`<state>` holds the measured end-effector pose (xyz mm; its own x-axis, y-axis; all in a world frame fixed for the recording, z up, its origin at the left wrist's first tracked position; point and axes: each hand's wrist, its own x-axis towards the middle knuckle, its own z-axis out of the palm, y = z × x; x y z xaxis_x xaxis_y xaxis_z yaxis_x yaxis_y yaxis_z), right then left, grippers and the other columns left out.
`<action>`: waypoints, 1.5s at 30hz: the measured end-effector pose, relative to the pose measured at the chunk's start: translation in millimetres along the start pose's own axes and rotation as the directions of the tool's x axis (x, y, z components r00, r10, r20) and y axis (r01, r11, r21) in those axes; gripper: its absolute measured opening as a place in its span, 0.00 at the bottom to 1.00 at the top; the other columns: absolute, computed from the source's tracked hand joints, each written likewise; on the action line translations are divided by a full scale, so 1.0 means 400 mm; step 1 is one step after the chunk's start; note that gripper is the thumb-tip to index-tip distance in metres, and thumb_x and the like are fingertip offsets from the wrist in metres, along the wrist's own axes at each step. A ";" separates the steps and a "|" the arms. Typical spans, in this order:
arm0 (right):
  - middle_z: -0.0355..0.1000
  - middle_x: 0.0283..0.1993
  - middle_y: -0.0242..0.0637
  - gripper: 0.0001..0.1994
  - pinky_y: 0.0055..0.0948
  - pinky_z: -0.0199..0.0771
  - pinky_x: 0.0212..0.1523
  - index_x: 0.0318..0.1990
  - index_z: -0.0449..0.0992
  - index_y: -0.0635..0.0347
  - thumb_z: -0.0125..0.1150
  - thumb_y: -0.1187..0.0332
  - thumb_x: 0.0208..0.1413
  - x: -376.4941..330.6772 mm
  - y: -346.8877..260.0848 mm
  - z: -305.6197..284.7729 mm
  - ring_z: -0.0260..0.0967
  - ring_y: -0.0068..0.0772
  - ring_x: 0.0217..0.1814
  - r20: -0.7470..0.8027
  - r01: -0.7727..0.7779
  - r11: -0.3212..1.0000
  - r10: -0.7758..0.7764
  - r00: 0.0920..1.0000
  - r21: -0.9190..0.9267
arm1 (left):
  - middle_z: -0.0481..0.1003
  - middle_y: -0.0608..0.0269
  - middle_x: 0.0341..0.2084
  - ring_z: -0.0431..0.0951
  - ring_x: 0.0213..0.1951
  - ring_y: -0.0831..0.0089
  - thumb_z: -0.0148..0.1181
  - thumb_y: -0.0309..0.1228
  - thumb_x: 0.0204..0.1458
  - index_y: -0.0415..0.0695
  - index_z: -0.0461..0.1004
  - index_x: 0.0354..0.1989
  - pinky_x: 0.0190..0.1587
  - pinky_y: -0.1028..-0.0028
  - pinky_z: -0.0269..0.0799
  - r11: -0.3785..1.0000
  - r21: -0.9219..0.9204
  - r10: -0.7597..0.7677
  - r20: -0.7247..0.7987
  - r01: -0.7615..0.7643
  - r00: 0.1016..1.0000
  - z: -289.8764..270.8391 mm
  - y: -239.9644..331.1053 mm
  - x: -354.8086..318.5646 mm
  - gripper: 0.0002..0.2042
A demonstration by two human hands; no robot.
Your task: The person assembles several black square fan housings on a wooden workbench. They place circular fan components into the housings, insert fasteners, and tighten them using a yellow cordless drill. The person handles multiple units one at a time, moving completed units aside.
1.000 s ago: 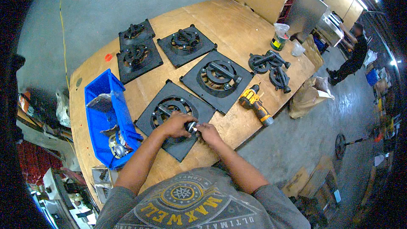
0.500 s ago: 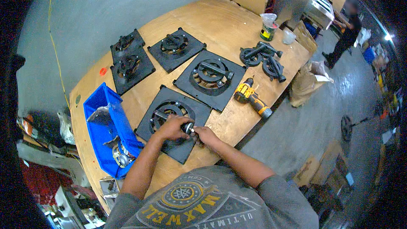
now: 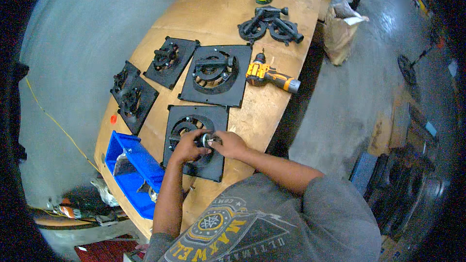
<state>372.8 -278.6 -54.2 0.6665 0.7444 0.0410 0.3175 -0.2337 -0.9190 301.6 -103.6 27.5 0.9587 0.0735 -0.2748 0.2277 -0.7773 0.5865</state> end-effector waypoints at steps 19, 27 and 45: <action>0.74 0.34 0.51 0.19 0.50 0.71 0.42 0.39 0.74 0.62 0.50 0.53 0.60 0.004 -0.035 -0.047 0.73 0.56 0.40 0.242 -0.135 0.984 0.104 0.965 0.115 | 0.75 0.54 0.50 0.74 0.53 0.61 0.77 0.29 0.32 0.45 0.71 0.56 0.56 0.66 0.68 0.985 0.021 -0.173 0.145 0.171 0.974 -0.029 0.052 0.023 0.35; 0.74 0.34 0.49 0.18 0.47 0.71 0.41 0.42 0.74 0.61 0.48 0.54 0.62 0.025 -0.001 0.002 0.73 0.53 0.39 0.199 -0.151 0.986 0.134 0.971 0.076 | 0.77 0.55 0.45 0.77 0.47 0.61 0.76 0.27 0.33 0.45 0.72 0.56 0.52 0.66 0.70 0.988 0.028 -0.157 0.145 0.155 0.977 -0.038 0.086 0.022 0.35; 0.74 0.28 0.50 0.22 0.45 0.71 0.39 0.34 0.75 0.66 0.47 0.53 0.63 0.012 -0.039 -0.028 0.73 0.54 0.36 0.132 -0.021 0.998 0.029 0.991 -0.066 | 0.76 0.54 0.48 0.76 0.50 0.60 0.77 0.30 0.32 0.45 0.71 0.55 0.53 0.65 0.70 0.993 0.002 -0.115 0.126 0.116 0.985 -0.032 0.046 0.017 0.35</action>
<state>378.6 -278.2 -35.2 0.5809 0.8131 -0.0377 0.3474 -0.2895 -0.8919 314.5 -109.5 46.0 0.8971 0.0832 -0.4339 0.3367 -0.7646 0.5496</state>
